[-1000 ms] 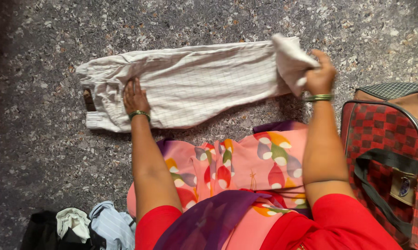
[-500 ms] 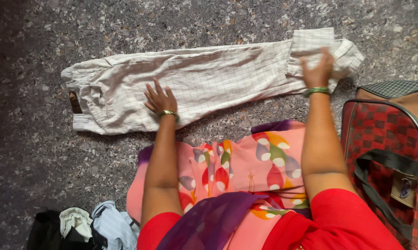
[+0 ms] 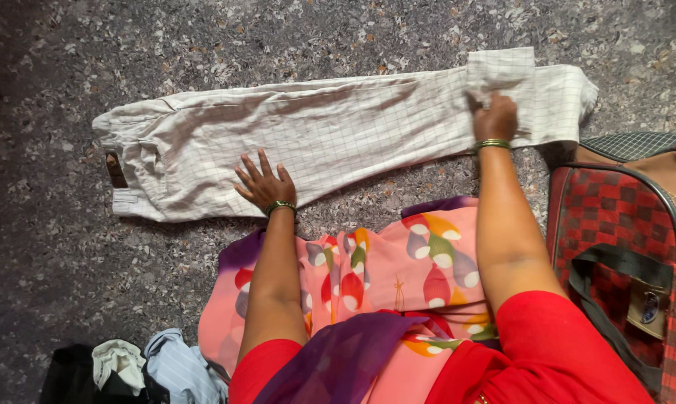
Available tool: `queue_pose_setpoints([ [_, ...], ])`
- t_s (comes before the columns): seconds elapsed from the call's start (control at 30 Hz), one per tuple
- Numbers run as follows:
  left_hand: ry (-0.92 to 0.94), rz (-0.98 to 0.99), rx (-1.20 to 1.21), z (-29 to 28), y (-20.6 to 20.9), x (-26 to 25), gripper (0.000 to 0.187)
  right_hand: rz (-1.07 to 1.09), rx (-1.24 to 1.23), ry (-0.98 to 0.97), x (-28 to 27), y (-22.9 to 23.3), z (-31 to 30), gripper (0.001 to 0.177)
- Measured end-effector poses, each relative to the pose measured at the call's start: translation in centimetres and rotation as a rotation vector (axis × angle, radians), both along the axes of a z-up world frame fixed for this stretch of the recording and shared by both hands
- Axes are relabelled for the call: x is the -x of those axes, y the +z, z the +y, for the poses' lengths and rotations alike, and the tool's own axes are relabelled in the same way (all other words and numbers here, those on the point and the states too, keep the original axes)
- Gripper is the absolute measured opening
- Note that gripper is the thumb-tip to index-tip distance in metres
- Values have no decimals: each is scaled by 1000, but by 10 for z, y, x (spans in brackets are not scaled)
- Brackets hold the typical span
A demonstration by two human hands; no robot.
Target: The person folds a pair of pants on the floor by smoothing out the fabric, folding the legs together, and then folding them into a smaller rectangle before placing them into a bag.
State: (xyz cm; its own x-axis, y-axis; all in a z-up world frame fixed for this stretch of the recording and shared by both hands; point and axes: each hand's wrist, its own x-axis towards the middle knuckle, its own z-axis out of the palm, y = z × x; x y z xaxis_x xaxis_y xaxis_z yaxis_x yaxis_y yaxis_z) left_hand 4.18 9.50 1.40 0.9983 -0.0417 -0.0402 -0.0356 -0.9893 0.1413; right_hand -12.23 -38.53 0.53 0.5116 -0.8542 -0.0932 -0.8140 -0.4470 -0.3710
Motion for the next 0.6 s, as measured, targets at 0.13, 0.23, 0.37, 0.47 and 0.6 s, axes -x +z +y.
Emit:
queue_pose_setpoints([
  [0.13,-1,-4,7,0,1,0,62,-479,-14,-565,45,1,-94,17],
  [0.23,-3,4,-9,0,2,0,62,-584,-38,-798,86,19,-132,28],
  [0.37,9,34,-1,0,2,0,62,-401,12,-835,107,22,-133,34],
  [0.47,10,35,-6,-1,4,0,61,-194,50,-830,104,22,-134,53],
  [0.6,13,62,-31,-2,4,-1,63,-16,73,-646,97,17,-137,79],
])
